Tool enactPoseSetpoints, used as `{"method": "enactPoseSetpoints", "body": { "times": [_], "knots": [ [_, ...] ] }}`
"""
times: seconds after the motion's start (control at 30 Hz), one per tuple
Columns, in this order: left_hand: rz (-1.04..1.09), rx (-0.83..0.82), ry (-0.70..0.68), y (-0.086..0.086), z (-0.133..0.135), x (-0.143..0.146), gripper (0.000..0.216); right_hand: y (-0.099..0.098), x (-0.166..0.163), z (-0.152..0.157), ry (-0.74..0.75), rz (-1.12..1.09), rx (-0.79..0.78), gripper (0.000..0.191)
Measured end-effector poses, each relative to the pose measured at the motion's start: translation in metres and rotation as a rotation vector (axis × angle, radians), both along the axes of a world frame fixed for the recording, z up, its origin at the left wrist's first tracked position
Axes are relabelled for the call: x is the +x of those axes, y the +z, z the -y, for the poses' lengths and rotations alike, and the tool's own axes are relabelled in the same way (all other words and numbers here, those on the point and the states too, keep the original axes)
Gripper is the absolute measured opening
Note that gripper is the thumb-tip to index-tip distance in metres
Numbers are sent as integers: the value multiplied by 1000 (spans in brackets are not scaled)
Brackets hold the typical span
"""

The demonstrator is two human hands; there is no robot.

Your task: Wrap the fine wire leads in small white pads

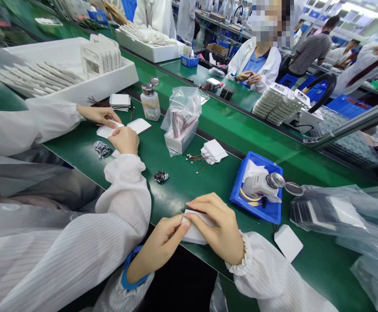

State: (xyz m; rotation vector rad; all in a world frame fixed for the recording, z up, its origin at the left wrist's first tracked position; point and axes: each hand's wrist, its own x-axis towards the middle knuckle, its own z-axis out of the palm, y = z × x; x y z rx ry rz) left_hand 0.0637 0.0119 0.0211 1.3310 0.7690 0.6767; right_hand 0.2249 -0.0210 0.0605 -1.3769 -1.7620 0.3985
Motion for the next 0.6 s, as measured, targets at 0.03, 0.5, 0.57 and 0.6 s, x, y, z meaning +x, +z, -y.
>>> {"method": "enactPoseSetpoints", "body": {
  "times": [0.03,0.5,0.57,0.6],
  "knots": [
    [-1,-1,2,0,1,0,30,1,0,-1,-2,-8,-42,17],
    [-19,65,-18,-6,2,3,36,-17,0,0,27,147,264,37],
    [-15,73,-19,-8,2,4,37,-18,1,0,31,152,256,35],
    [-12,80,-24,-8,2,4,37,-17,2,-1,30,145,249,33]
  ]
}}
